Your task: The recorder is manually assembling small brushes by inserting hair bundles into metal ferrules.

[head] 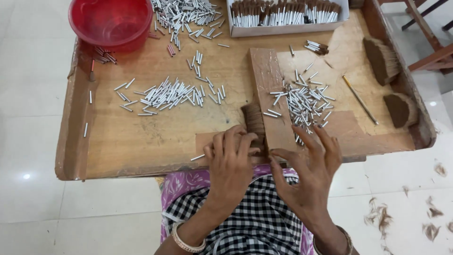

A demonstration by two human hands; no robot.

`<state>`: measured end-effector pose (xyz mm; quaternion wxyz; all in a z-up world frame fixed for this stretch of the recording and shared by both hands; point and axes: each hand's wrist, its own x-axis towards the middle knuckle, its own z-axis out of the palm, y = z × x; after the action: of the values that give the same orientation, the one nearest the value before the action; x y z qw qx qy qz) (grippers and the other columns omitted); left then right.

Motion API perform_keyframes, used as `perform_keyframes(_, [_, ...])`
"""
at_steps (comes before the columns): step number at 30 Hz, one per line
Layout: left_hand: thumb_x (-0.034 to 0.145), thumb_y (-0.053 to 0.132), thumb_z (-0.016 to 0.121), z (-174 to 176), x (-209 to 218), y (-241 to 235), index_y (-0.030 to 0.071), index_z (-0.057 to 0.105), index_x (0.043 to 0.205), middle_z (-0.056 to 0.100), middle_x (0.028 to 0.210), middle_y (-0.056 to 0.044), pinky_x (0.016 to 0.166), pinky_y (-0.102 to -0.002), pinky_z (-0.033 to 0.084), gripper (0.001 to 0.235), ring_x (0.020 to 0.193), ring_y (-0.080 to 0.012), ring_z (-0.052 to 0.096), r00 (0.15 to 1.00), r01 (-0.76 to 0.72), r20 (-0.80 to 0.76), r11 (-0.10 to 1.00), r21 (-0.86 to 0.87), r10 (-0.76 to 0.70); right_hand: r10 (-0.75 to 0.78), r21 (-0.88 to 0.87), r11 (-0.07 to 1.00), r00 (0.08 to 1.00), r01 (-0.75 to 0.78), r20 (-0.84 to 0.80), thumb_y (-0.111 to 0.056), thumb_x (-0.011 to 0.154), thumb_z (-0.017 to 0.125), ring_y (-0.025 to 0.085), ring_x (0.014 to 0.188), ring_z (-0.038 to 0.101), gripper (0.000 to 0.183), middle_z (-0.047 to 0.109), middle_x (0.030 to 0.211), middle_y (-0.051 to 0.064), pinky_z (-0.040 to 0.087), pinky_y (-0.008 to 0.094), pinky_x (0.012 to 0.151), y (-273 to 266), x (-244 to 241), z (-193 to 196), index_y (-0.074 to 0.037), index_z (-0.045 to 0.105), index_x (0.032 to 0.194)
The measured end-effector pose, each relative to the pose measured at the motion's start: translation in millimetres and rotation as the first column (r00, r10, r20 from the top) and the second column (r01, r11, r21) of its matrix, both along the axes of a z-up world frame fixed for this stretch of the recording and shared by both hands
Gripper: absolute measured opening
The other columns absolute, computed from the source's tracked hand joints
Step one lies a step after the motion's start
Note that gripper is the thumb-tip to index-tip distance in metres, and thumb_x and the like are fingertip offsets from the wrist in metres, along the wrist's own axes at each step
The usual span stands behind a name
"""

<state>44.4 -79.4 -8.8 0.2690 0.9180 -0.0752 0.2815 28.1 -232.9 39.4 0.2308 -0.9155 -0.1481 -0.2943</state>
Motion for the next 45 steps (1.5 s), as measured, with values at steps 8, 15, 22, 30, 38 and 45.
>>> perform_keyframes(8, [0.096, 0.003, 0.053, 1.6, -36.4, 3.8, -0.009, 0.036, 0.150, 0.047, 0.151, -0.027, 0.123, -0.054, 0.024, 0.058, 0.146, -0.0397, 0.040, 0.985, 0.137, -0.073, 0.964, -0.227, -0.158, 0.024, -0.169, 0.985, 0.998, -0.034, -0.061, -0.018, 0.079, 0.082, 0.041, 0.149, 0.031, 0.024, 0.051, 0.151, 0.012, 0.017, 0.061, 0.122, 18.2, 10.4, -3.3, -0.017, 0.077, 0.104])
perform_keyframes(15, [0.091, 0.000, 0.052, -4.9, -39.1, -13.5, -0.020, 0.017, 0.154, 0.033, 0.154, -0.042, 0.125, -0.059, 0.013, 0.075, 0.151, -0.0505, 0.028, 0.932, 0.248, -0.174, 0.910, -0.333, -0.318, 0.042, -0.227, 0.972, 0.996, -0.059, -0.079, -0.021, 0.081, 0.082, 0.040, 0.154, 0.025, 0.025, 0.046, 0.158, 0.009, 0.013, 0.059, 0.125, 15.3, 19.1, -1.9, -0.019, 0.078, 0.106])
perform_keyframes(22, [0.097, 0.004, 0.050, -0.6, -32.1, -7.1, -0.019, 0.018, 0.155, 0.035, 0.157, -0.038, 0.127, -0.057, 0.018, 0.071, 0.150, -0.0493, 0.032, 0.968, 0.203, -0.073, 0.918, -0.339, -0.241, 0.024, -0.231, 0.972, 0.998, -0.038, -0.067, -0.021, 0.083, 0.081, 0.040, 0.153, 0.023, 0.021, 0.045, 0.159, 0.010, 0.011, 0.060, 0.124, 19.0, 31.9, 5.8, -0.016, 0.080, 0.104])
perform_keyframes(30, [0.093, 0.018, 0.067, 2.4, 5.8, 2.0, 0.009, 0.064, 0.128, 0.058, 0.136, -0.011, 0.103, -0.048, 0.038, 0.036, 0.125, -0.0333, 0.050, 0.994, 0.064, -0.073, 0.979, -0.192, -0.079, 0.081, -0.275, 0.956, 0.994, -0.097, -0.070, -0.015, 0.083, 0.078, 0.037, 0.150, 0.035, 0.011, 0.054, 0.152, 0.007, 0.011, 0.057, 0.124, 20.3, 48.6, -0.4, -0.009, 0.077, 0.092])
perform_keyframes(38, [0.090, 0.018, 0.069, 4.1, 12.8, 2.7, 0.010, 0.069, 0.112, 0.059, 0.132, -0.009, 0.097, -0.047, 0.037, 0.024, 0.124, -0.0318, 0.051, 0.995, 0.056, -0.066, 0.984, -0.166, -0.068, 0.101, -0.183, 0.976, 0.992, -0.114, -0.082, -0.018, 0.080, 0.079, 0.034, 0.152, 0.032, 0.015, 0.055, 0.151, 0.006, 0.011, 0.056, 0.125, 12.0, 34.5, 2.6, -0.011, 0.077, 0.093])
perform_keyframes(45, [0.103, 0.025, 0.053, 36.0, -9.6, 5.8, 0.007, 0.070, 0.108, 0.061, 0.116, -0.012, 0.090, -0.043, 0.036, 0.024, 0.107, -0.0280, 0.052, 0.971, 0.219, -0.017, 0.911, -0.349, -0.240, 0.029, -0.268, 0.963, 0.984, 0.019, 0.177, -0.016, 0.086, 0.084, 0.033, 0.153, 0.031, 0.013, 0.056, 0.149, 0.003, 0.014, 0.060, 0.126, 4.6, 4.7, 3.4, -0.014, 0.076, 0.096])
